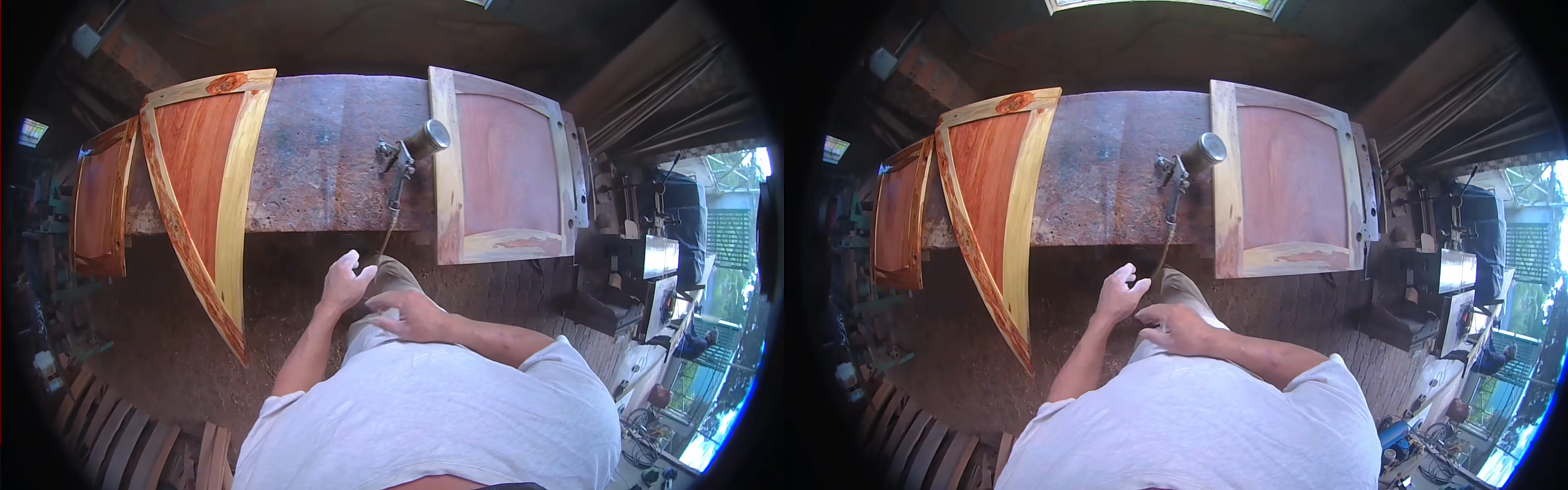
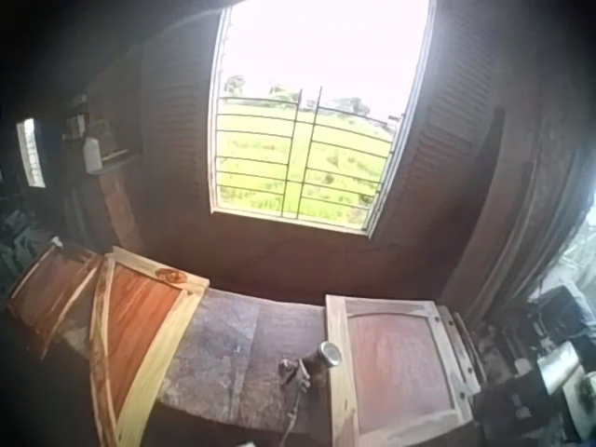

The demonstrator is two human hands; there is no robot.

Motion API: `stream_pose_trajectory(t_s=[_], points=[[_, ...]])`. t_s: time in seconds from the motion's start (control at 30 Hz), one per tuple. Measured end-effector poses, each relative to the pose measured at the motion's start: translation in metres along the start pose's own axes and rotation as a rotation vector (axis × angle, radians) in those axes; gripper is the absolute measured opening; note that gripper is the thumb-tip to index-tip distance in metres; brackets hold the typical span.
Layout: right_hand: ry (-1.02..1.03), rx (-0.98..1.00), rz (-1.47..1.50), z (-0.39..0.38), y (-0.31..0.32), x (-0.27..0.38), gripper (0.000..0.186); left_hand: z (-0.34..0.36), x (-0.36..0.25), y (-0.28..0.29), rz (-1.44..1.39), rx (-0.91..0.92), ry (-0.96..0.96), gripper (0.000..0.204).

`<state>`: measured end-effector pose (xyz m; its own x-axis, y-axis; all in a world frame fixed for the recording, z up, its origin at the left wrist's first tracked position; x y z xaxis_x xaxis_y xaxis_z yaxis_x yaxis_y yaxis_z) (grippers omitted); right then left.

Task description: Spraying a finish or varnish onto wooden door panels using a pneumatic spray gun.

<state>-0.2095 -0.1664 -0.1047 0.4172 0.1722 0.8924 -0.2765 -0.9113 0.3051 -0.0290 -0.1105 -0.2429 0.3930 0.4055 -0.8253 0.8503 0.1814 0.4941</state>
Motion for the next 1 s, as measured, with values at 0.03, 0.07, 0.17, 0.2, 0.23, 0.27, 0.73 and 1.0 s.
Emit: stream_pose_trajectory(t_s=[0.03, 0.07, 0.17, 0.2, 0.23, 0.27, 0.73, 1.0], points=[[-0.078, -0.086, -0.085, -0.022, 0.008, -0.017, 0.04, 0.005, -0.011, -0.007, 0.012, 0.013, -0.049, 0.05], [-0.121, -0.1, -0.098, -0.04, 0.016, -0.033, 0.04, 0.013, -0.025, -0.015, 0.08, -0.014, -0.097, 0.05], [-0.3, -0.352, -0.071, -0.091, 0.044, -0.078, 0.042, 0.042, -0.054, -0.029, 0.193, 0.075, -0.046, 0.051], [-0.362, -0.434, -0.027, -0.104, 0.053, -0.092, 0.043, 0.051, -0.063, -0.035, 0.192, 0.075, -0.049, 0.052], [-0.395, -0.513, 0.024, -0.115, 0.065, -0.107, 0.043, 0.06, -0.07, -0.041, 0.197, 0.035, -0.046, 0.052], [-0.391, -0.54, 0.01, -0.124, 0.078, -0.123, 0.045, 0.069, -0.075, -0.048, 0.194, 0.041, -0.063, 0.052], [-0.68, -1.069, -0.296, -0.12, 0.467, -0.447, 0.054, 0.201, -0.081, -0.134, 0.094, -0.625, 0.157, 0.034], [-0.612, -0.882, -0.123, -0.038, 0.535, -0.482, 0.05, 0.215, -0.079, -0.145, 0.124, -0.742, 0.217, 0.027]])
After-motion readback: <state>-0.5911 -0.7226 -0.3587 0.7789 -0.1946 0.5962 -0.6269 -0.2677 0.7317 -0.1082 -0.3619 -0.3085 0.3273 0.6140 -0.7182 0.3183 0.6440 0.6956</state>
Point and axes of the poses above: each hand's wrist, its own z-axis towards the middle knuckle, its own y-axis out of the back of the hand, x = y × z, the point moved 2 cm from there along z, towards the middle knuckle, and after that the axes turned 2 degrees about y, right-handed, at the moved point
